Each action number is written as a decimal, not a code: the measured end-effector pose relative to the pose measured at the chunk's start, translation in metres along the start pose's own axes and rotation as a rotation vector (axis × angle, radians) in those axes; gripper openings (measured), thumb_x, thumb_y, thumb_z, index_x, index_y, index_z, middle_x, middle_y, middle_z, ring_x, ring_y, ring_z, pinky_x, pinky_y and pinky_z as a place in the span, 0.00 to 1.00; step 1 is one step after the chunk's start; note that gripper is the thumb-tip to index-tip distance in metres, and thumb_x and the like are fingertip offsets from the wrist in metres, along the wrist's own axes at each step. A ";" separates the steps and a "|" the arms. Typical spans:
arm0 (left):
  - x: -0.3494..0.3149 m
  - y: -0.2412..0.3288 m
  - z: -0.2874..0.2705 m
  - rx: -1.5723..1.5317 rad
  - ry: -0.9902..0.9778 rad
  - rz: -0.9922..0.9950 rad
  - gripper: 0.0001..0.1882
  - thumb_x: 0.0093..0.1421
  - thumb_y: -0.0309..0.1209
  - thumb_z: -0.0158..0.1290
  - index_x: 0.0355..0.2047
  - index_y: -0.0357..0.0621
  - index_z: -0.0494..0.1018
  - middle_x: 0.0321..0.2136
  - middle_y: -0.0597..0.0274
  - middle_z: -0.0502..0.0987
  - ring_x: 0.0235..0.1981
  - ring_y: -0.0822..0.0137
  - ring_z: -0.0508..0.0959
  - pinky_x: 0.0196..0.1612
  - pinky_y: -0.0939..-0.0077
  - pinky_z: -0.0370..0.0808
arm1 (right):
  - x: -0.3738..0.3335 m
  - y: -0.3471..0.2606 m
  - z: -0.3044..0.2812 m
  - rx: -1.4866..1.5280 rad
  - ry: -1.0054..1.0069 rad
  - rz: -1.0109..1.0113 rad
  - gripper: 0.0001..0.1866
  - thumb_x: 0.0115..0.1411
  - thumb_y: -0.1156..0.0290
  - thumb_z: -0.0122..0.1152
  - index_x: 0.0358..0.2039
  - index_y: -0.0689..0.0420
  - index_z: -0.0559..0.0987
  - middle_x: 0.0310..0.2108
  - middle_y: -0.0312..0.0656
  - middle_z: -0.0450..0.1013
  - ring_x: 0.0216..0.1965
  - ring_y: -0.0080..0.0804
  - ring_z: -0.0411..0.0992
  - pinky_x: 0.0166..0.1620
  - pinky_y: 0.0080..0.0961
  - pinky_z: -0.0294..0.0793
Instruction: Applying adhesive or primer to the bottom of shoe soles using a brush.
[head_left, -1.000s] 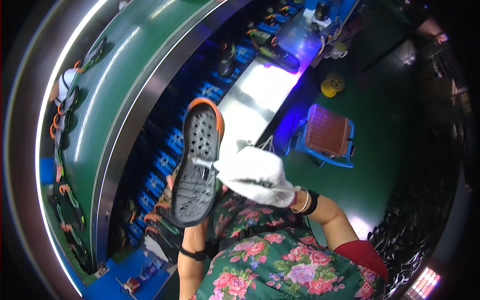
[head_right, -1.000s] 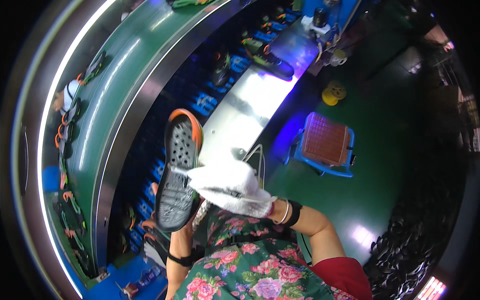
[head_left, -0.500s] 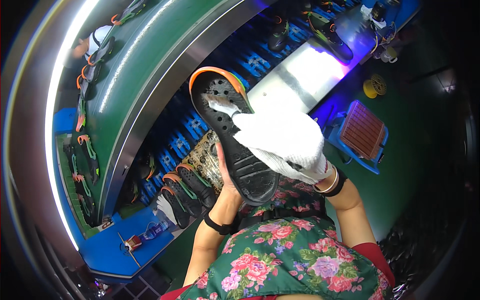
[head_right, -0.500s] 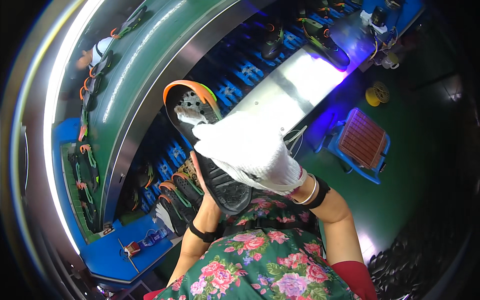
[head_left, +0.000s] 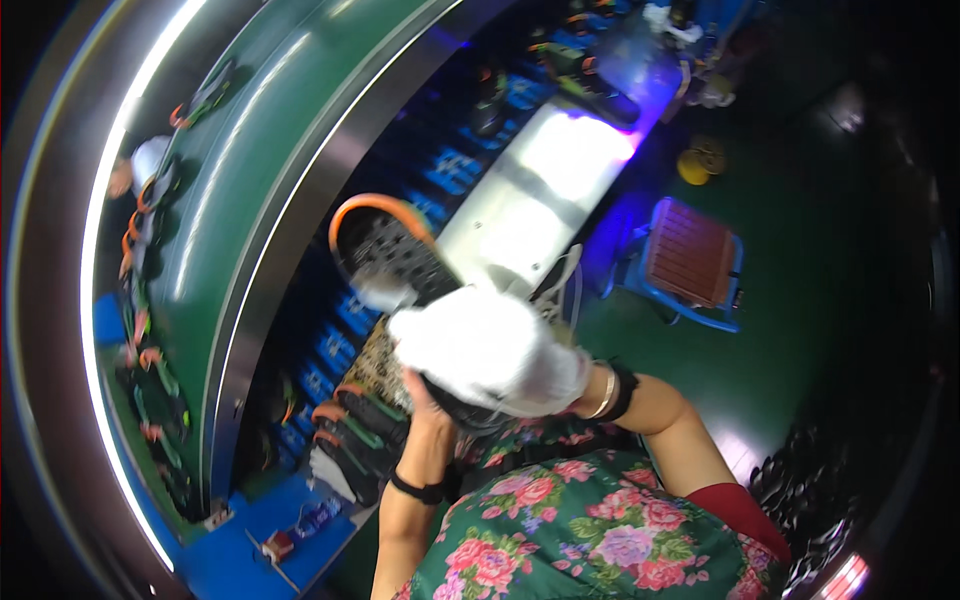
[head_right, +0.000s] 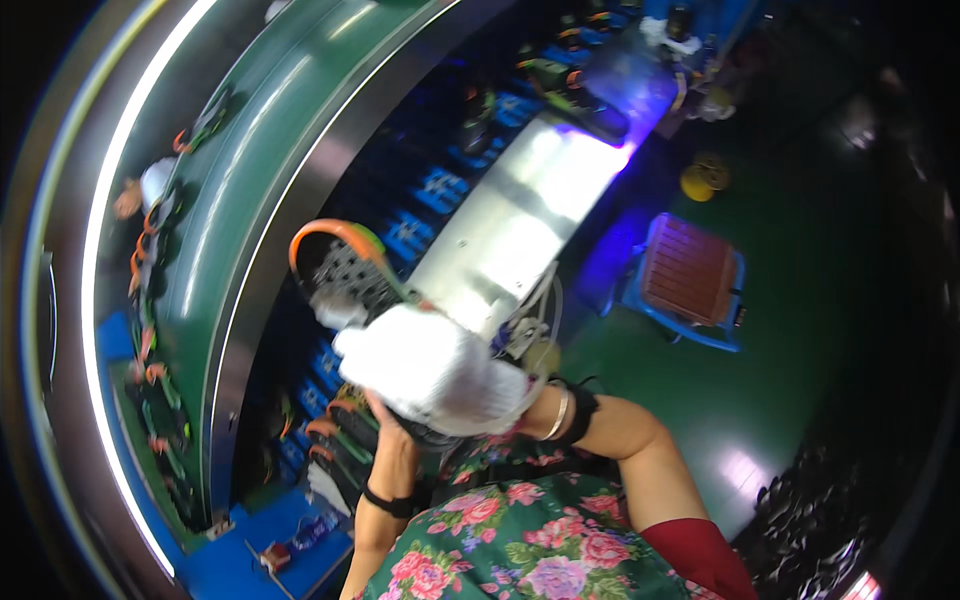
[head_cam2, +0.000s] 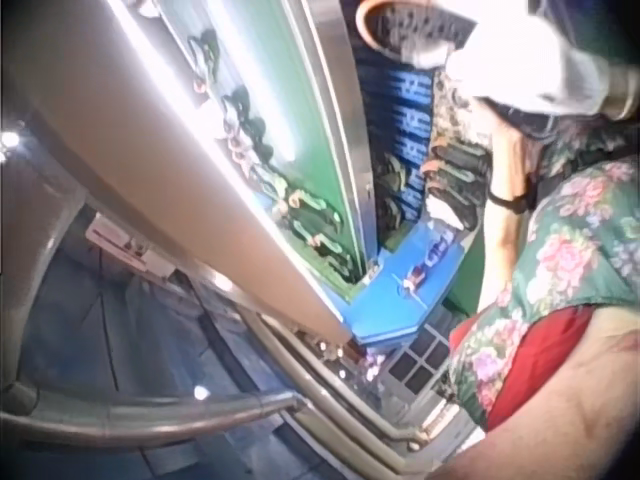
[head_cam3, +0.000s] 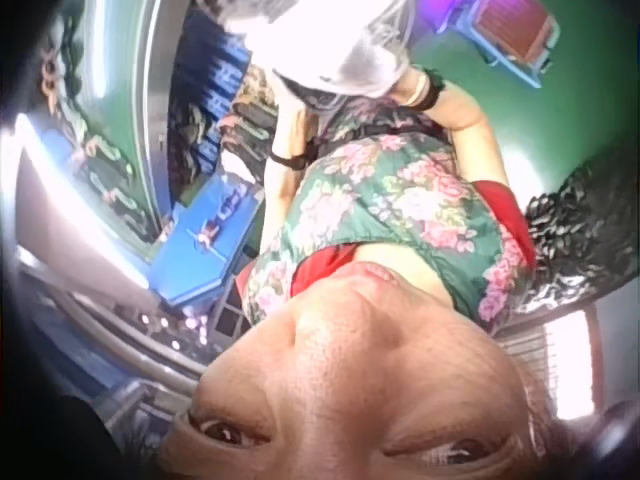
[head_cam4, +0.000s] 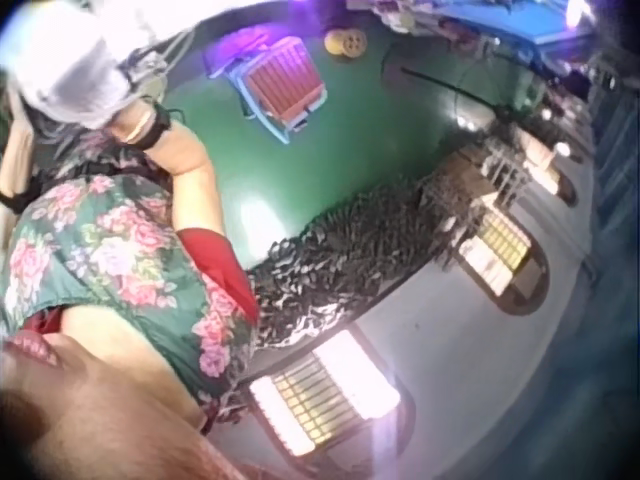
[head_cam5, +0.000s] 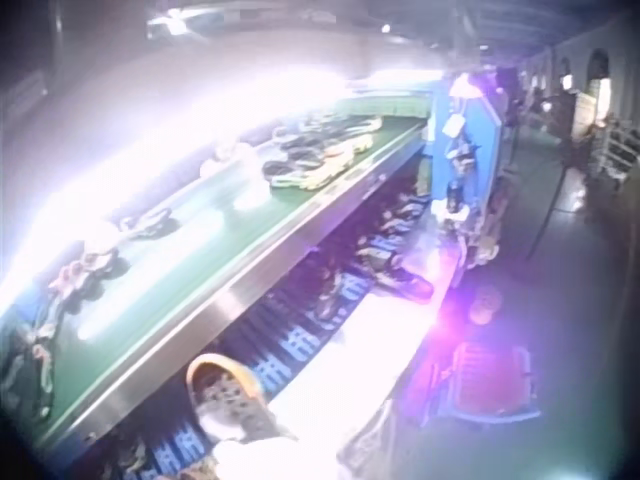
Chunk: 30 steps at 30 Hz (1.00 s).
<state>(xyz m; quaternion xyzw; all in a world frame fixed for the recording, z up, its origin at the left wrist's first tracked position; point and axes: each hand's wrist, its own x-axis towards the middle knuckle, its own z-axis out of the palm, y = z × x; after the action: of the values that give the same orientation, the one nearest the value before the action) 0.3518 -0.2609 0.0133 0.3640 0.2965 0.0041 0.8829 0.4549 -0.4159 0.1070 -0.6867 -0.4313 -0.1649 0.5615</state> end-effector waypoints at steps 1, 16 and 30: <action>0.005 -0.001 -0.015 -0.056 -0.072 -0.004 0.45 0.65 0.66 0.43 0.69 0.43 0.59 0.65 0.53 0.67 0.64 0.51 0.69 0.68 0.51 0.64 | -0.003 0.002 -0.003 -0.042 0.002 0.002 0.15 0.57 0.77 0.64 0.46 0.57 0.84 0.45 0.45 0.82 0.45 0.40 0.80 0.46 0.34 0.79; 0.021 0.031 0.068 -0.368 -0.320 0.051 0.41 0.67 0.67 0.38 0.69 0.54 0.58 0.61 0.43 0.69 0.57 0.46 0.75 0.60 0.44 0.73 | -0.015 0.017 -0.005 0.213 0.206 0.114 0.12 0.57 0.75 0.67 0.43 0.57 0.85 0.44 0.44 0.82 0.44 0.40 0.80 0.47 0.35 0.78; 0.033 0.043 0.076 -0.640 -0.747 -0.101 0.48 0.63 0.69 0.42 0.71 0.48 0.54 0.65 0.39 0.64 0.57 0.30 0.72 0.58 0.30 0.70 | -0.020 0.001 0.004 0.246 0.027 0.018 0.13 0.59 0.73 0.68 0.46 0.54 0.85 0.45 0.42 0.82 0.43 0.38 0.81 0.47 0.33 0.80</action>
<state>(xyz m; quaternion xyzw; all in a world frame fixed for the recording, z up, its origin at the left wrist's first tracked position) 0.4279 -0.2711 0.0663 0.0362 -0.0392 -0.0787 0.9955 0.4435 -0.4203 0.0909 -0.6139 -0.4345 -0.1150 0.6489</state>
